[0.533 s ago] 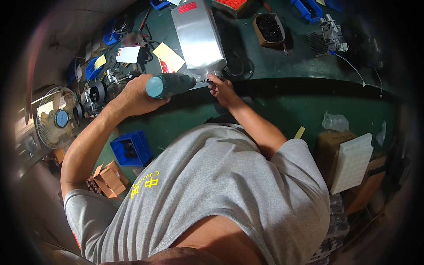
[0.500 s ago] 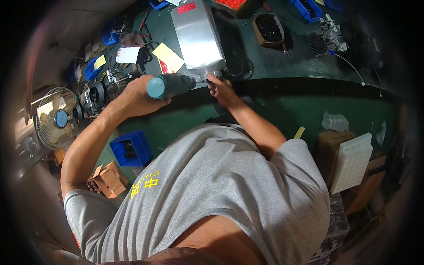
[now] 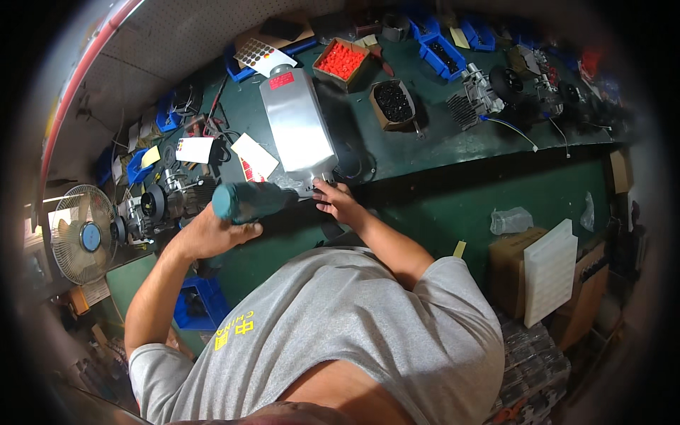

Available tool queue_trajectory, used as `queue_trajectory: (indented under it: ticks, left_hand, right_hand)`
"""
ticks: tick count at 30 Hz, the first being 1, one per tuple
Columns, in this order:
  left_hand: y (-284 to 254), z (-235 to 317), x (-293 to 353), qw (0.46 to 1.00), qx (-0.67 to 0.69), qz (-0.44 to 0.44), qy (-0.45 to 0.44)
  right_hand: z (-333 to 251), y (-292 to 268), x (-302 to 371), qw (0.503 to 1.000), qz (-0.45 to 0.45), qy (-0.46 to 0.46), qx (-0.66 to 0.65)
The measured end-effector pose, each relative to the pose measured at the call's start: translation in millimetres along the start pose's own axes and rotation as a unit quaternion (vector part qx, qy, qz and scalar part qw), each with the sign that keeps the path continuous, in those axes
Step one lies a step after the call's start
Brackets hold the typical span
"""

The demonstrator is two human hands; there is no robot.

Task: The person assembles an electronic device on a workbench. They connect wires to a motor, attach a heatsink, and use a power drill to secure components. The person also handles a metal casing and various small parts.

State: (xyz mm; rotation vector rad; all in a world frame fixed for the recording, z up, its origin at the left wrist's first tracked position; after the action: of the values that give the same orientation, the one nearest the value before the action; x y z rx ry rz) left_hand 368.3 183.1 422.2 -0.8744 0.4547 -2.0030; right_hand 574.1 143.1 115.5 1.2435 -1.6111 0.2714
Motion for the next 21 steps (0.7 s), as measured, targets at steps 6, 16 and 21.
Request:
queue_trajectory:
  ticks: [6, 16, 21]
  left_hand:
    - [-3.3, -6.8, 29.8, 0.99, 0.087, 0.084, 0.066]
    - [21.9, -46.8, -0.2, 0.953, 0.171, 0.249, 0.003]
    - [15.3, -39.7, -44.2, 0.932, 0.198, 0.295, -0.07]
  right_hand:
    - [-69.6, -53.4, 17.0, 0.941, -0.005, -0.117, 0.316]
    - [-219.5, -15.4, -168.6, 0.58, 0.195, -0.491, 0.619]
    - [-230.1, 16.1, -215.6, 0.447, 0.167, -0.447, 0.757]
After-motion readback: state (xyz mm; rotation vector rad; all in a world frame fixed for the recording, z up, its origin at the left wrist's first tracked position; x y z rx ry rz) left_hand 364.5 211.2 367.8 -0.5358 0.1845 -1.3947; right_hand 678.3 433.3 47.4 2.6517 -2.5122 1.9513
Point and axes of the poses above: each hand's wrist, its own x-axis away from the middle knuckle, its own y-axis out of the palm, z = x × y, the point moved 2 cm from there along -x, towards the middle knuckle, and after that the axes turned 15 degrees about z, right-handed, at the moved point
